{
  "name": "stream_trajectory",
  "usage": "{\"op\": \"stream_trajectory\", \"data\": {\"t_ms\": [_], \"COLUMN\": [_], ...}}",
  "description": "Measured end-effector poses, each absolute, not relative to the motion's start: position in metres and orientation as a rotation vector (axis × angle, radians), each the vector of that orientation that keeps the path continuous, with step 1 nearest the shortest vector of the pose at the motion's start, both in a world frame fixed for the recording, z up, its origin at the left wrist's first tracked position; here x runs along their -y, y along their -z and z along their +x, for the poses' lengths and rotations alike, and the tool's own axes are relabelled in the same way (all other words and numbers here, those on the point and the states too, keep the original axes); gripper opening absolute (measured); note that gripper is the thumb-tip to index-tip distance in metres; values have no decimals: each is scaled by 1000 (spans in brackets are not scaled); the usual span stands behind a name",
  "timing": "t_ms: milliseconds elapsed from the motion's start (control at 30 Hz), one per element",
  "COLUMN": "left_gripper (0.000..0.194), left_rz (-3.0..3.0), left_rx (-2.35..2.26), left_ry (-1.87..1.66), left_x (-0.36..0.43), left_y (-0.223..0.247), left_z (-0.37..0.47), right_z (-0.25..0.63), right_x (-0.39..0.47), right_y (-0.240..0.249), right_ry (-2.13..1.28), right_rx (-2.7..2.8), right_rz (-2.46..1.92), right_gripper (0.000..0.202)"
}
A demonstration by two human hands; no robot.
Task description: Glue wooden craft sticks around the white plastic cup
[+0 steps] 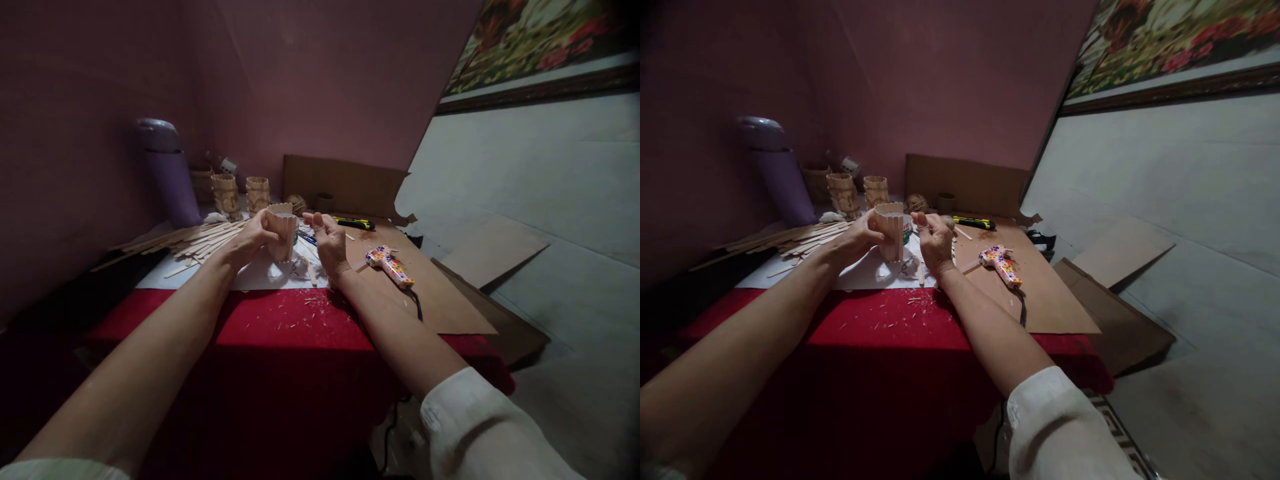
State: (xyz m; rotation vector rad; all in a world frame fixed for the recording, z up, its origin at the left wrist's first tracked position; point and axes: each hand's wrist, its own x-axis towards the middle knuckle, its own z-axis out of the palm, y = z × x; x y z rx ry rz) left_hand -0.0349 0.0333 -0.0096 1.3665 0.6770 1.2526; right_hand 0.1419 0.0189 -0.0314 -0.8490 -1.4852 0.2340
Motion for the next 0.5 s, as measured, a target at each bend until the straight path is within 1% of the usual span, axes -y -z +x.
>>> {"op": "stream_trajectory", "data": {"t_ms": [67, 200, 267, 433, 500], "left_gripper": [62, 81, 84, 65, 61], "left_rz": [1411, 1398, 1366, 1394, 1365], "left_rx": [-715, -667, -614, -585, -603], "left_ry": [-1243, -1273, -1258, -1207, -1238], "left_x": [-35, -37, -35, -31, -30], "left_y": [10, 6, 3, -1, -1], "left_z": [-37, -41, -42, -43, -43], "right_z": [142, 142, 142, 142, 142], "right_x": [-19, -19, -20, -20, -20], "right_y": [31, 31, 32, 31, 31], "right_ry": [-237, -242, -241, -232, -218], "right_rx": [1492, 1500, 1501, 1494, 1498], "right_rz": [-847, -837, -841, -829, -828], "right_gripper": [60, 61, 61, 60, 60]}}
